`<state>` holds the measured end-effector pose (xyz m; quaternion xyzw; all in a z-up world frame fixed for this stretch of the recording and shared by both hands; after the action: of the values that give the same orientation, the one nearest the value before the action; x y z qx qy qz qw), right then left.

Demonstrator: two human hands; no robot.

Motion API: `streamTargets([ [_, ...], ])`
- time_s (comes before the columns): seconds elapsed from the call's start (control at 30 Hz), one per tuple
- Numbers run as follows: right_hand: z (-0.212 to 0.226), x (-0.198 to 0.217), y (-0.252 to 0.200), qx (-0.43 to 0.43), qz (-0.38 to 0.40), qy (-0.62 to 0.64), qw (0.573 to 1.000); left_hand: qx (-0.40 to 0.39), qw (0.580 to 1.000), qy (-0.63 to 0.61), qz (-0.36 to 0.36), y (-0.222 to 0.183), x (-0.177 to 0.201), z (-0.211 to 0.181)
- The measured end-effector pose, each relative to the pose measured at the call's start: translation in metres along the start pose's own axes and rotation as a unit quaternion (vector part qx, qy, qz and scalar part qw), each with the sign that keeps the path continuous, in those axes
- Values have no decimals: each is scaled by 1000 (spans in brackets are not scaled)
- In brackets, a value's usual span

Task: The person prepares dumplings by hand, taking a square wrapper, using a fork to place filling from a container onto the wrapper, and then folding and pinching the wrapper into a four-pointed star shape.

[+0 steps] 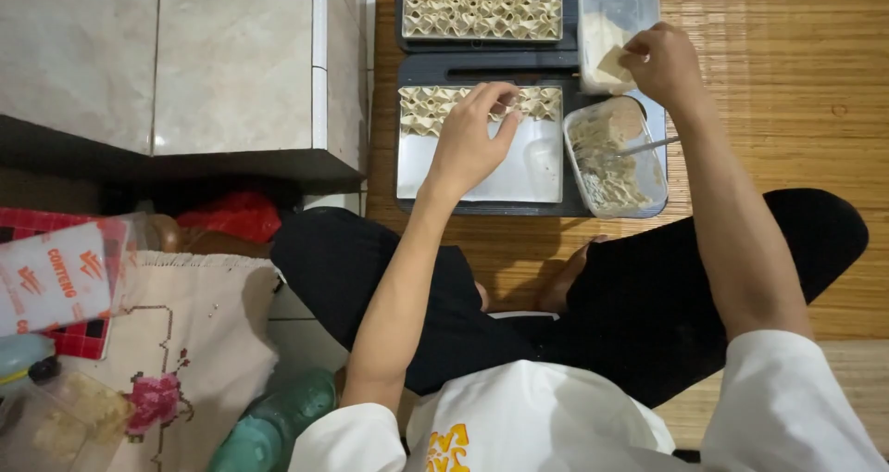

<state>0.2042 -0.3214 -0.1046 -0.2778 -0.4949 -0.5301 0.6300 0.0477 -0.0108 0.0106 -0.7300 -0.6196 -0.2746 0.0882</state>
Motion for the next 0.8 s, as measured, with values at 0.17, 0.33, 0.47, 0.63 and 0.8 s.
streamTargets([
  [0.17,43,49,-8,-117,-7,217,969,23,999,-43,0,0,0,-2],
  [0.33,113,83,-27,-161,30,406,899,105,979,-176,8,3,-24,12],
  [0.47,155,80,-54,-162,73,392,902,176,903,-390,27,4,-50,16],
  [0.63,153,57,-87,-112,17,439,891,189,877,-441,-11,-4,-75,28],
  [0.8,139,67,-105,-88,95,345,930,202,920,-333,52,-5,-104,57],
])
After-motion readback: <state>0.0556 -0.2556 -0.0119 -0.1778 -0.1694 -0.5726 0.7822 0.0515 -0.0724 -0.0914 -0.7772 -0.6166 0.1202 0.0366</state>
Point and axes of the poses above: each hand's wrist, its own y-axis towards the middle knuckle, its own x-axis out of the back of the hand, z = x × y, the point moved 5 cm from there along y, towards the middle knuckle, and after that the axes turned 4 degrees about -y, right-handed, at the moved point
